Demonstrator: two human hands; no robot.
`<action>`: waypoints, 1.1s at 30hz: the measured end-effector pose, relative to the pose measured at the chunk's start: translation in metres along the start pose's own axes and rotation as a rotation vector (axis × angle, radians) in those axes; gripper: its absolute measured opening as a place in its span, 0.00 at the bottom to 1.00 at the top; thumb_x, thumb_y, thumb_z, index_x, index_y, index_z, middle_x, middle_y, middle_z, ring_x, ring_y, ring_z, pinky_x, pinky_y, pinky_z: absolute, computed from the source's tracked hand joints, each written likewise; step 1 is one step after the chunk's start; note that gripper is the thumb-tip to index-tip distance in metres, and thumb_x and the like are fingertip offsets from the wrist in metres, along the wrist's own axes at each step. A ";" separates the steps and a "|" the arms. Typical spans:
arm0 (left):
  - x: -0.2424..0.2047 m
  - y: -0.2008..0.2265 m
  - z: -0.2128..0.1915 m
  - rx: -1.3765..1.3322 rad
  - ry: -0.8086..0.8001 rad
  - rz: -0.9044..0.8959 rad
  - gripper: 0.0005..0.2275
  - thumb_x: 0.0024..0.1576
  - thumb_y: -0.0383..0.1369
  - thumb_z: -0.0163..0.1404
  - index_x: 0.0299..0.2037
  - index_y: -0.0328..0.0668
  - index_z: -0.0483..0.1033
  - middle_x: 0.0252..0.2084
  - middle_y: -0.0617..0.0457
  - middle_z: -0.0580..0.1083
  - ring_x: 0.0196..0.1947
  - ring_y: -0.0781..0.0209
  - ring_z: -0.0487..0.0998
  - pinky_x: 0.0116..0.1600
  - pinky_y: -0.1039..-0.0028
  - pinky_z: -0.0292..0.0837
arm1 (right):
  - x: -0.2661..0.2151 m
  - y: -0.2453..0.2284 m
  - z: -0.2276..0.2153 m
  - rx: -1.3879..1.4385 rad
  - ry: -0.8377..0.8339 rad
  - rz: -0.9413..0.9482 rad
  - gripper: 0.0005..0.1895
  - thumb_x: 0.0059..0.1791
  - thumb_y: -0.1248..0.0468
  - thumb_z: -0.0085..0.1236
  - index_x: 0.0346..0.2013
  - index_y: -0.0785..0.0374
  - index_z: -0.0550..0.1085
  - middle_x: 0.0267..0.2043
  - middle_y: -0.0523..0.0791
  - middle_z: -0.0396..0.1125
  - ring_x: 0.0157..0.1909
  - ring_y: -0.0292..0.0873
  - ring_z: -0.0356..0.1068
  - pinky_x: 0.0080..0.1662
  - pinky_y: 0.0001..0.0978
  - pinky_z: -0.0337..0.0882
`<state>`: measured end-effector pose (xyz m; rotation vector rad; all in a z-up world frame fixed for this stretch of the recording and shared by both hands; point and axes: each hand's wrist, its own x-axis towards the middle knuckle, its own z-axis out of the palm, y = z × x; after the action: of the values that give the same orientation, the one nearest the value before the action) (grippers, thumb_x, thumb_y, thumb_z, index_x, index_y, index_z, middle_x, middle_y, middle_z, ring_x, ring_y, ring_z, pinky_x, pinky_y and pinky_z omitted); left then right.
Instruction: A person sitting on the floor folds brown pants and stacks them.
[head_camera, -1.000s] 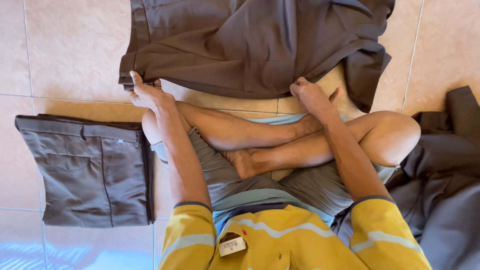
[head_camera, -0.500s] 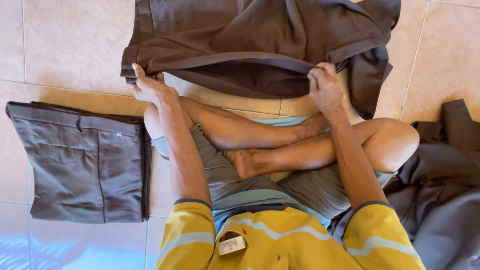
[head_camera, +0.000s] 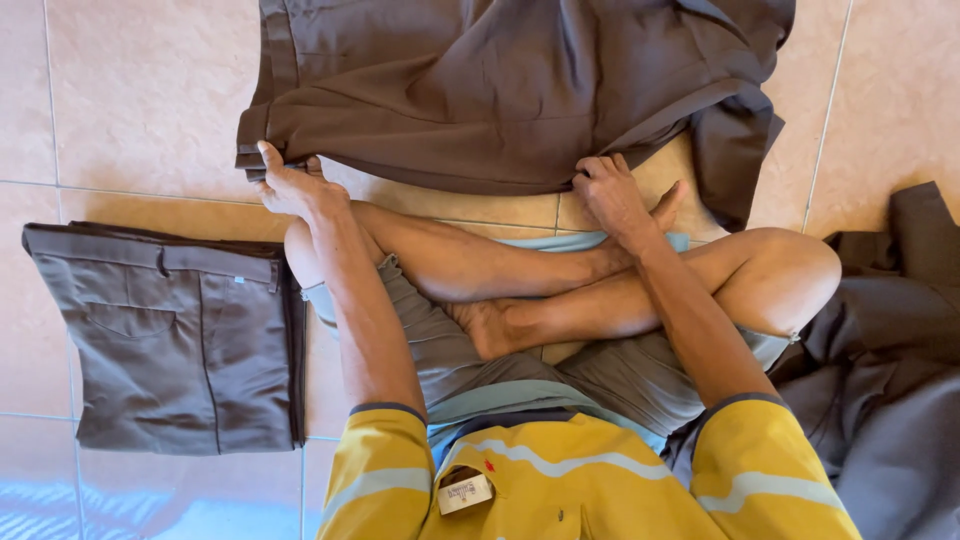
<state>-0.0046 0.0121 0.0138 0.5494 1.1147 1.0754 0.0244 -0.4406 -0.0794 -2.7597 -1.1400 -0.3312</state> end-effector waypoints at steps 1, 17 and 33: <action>0.001 0.000 -0.003 -0.002 -0.001 0.000 0.20 0.51 0.32 0.64 0.47 0.35 0.66 0.33 0.44 0.66 0.27 0.55 0.68 0.26 0.73 0.73 | 0.009 0.003 -0.020 -0.001 0.002 -0.001 0.05 0.44 0.58 0.60 0.33 0.50 0.77 0.46 0.39 0.68 0.49 0.43 0.69 0.56 0.37 0.65; -0.010 -0.031 -0.016 0.951 -0.301 0.880 0.38 0.64 0.39 0.59 0.73 0.30 0.42 0.64 0.19 0.52 0.58 0.30 0.57 0.60 0.43 0.61 | 0.051 -0.003 -0.089 0.089 0.439 0.272 0.04 0.53 0.69 0.53 0.40 0.56 0.73 0.43 0.42 0.64 0.43 0.44 0.74 0.46 0.30 0.75; -0.234 -0.063 0.017 1.046 -1.273 1.661 0.20 0.53 0.25 0.51 0.55 0.58 0.79 0.49 0.59 0.79 0.39 0.56 0.84 0.40 0.65 0.82 | 0.056 0.010 -0.088 0.054 0.504 0.286 0.09 0.41 0.65 0.62 0.33 0.53 0.73 0.45 0.40 0.64 0.45 0.46 0.71 0.44 0.35 0.72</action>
<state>0.0258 -0.2218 0.0730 2.7792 -0.3249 0.9015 0.0565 -0.4281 0.0197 -2.5219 -0.6127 -0.8765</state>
